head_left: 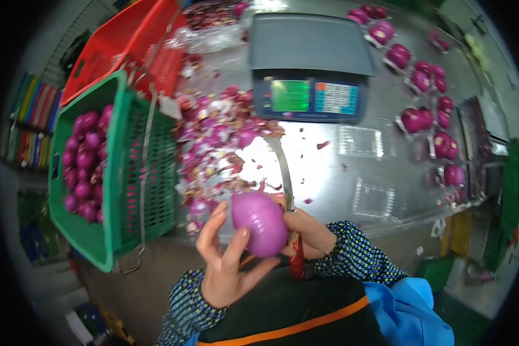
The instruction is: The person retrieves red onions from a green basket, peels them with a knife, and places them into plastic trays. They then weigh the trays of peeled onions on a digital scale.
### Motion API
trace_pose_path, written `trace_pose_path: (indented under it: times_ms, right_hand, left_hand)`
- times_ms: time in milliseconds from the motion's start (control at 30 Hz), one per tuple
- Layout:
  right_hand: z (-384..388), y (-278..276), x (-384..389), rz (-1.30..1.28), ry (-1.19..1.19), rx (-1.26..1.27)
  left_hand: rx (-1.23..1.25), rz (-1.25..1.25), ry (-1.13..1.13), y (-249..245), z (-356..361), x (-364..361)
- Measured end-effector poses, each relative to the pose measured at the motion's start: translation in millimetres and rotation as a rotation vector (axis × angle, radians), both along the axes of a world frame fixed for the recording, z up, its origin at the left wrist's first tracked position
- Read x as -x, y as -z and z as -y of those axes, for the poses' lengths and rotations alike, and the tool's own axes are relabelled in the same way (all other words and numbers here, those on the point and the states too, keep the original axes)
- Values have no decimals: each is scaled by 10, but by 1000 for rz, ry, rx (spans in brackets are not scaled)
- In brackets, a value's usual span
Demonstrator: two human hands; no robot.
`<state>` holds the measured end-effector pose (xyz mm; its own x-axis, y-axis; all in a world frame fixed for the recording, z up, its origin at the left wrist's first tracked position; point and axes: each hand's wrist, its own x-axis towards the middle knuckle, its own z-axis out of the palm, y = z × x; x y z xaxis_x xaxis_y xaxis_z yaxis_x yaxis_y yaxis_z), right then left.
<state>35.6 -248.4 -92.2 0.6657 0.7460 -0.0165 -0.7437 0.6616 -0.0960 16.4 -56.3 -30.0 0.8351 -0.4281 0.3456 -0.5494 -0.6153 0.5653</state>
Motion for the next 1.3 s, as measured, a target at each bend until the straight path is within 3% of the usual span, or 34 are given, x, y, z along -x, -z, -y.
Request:
trace_pose_path:
  times_ms: [67,133,167,200,233,300,333,467,500,567,600,667,733,767,800,867,1000,1067,1133,1200,1233,1300]
  right_hand:
    - [295,-34,160,-119,273,339]
    - [941,414,533,-149,512,522]
    - [1104,304,605,-343,657,799]
    - [1434,410,748,-159,736,824]
    - [1544,393,790,-153,886,1108]
    - [1839,554,835,-161,765,1687]
    - [1965,840,832,-65,787,1812]
    - [2297,1090,834,-4,760,1901]
    - [2303,1059,811,-46,770,1945]
    - [2580,1223,924,134,942,2434]
    - [2504,1153,829,240,1245,2300]
    - [1469,380,326,269,1025,2163]
    - [782,219,23,201,460,1859]
    - [59,-189,-244,403,-36,1985]
    - [-261,10,-245,649,61,1846]
    - [-856,12,-380,979,155,1813]
    - [-1151,-168,-549,685,-50,1707]
    - [-1197,-240,-570,810,69,1810]
    - [-935,-68,-480,752,198,1745]
    - [-718,-123,-428,528,172,1716]
    - [-631,-88,-386,439,216,1613]
    - [-547,-157,-341,511,184,1607]
  left_hand:
    - [-157,120,27,-290,-71,7]
    - [-276,292,-169,-553,-413,62]
    - [-213,352,-235,-664,-633,37]
    - [-198,354,-370,-819,-806,25]
    - [-118,345,-523,-924,-901,-39]
    - [27,342,-592,-1043,-1253,-263]
    - [-7,347,-675,-1078,-1501,-365]
    - [188,119,-717,-1120,-2143,-786]
    - [21,150,-707,-1042,-2388,-842]
    - [-334,138,-602,-1009,-2649,-956]
    - [-389,-2,-528,-956,-2815,-1027]
    - [-272,-266,-530,-772,-2928,-1279]
    - [-458,-207,-457,-301,-3129,-1669]
    - [-470,-348,-520,-232,-3020,-1832]
    - [-525,-360,-497,-73,-3000,-1972]
    - [-612,-281,-389,133,-2955,-2124]
    - [-511,-197,-438,498,-2975,-2248]
    - [-391,-216,-352,383,-3077,-2246]
    - [-216,-121,-299,70,-3163,-2098]
    - [148,-367,-343,-593,-2928,-1711]
    - [218,-419,-292,-997,-2702,-1449]
    - [389,-543,-178,-1360,-2328,-1093]
